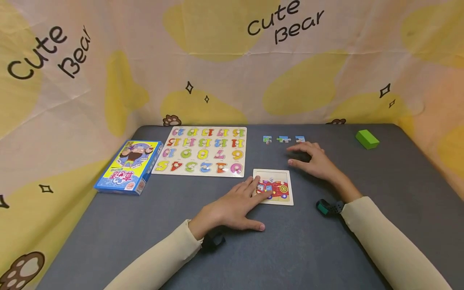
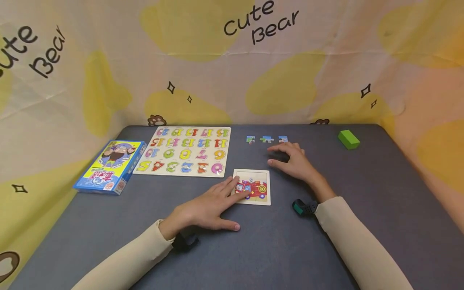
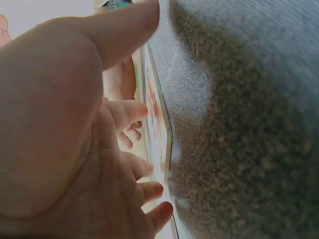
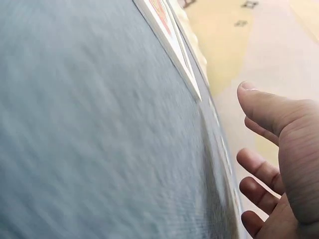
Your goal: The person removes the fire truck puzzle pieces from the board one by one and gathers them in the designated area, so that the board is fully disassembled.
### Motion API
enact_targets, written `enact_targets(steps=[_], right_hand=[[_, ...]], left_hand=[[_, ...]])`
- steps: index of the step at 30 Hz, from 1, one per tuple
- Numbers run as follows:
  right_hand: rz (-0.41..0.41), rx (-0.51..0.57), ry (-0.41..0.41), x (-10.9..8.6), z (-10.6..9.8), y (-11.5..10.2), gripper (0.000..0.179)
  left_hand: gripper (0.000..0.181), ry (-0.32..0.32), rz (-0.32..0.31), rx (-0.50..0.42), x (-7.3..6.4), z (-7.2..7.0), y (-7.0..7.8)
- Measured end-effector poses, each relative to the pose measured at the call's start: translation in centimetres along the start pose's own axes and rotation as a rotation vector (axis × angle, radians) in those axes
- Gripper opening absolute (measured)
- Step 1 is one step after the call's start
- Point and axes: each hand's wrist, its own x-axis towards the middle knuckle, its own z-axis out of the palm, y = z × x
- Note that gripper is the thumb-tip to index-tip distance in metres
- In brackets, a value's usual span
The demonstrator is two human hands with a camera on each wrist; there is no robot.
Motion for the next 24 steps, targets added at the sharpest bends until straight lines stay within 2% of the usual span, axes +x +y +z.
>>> enact_targets(steps=[9, 19, 24], right_hand=[[-0.108, 0.033, -0.049, -0.3, 1.4, -2.4, 0.031], [-0.196, 0.044, -0.202, -0.4, 2.9, -4.8, 0.029], [-0.205, 0.016, -0.254, -0.4, 3.7, -5.5, 0.029]], left_hand=[[0.088, 0.024, -0.029, 0.03, -0.1, 0.1, -0.4], [0.087, 0.009, -0.035, 0.033, -0.4, 0.0, -0.9], [0.085, -0.008, -0.024, 0.024, -0.5, 0.0, -0.9]])
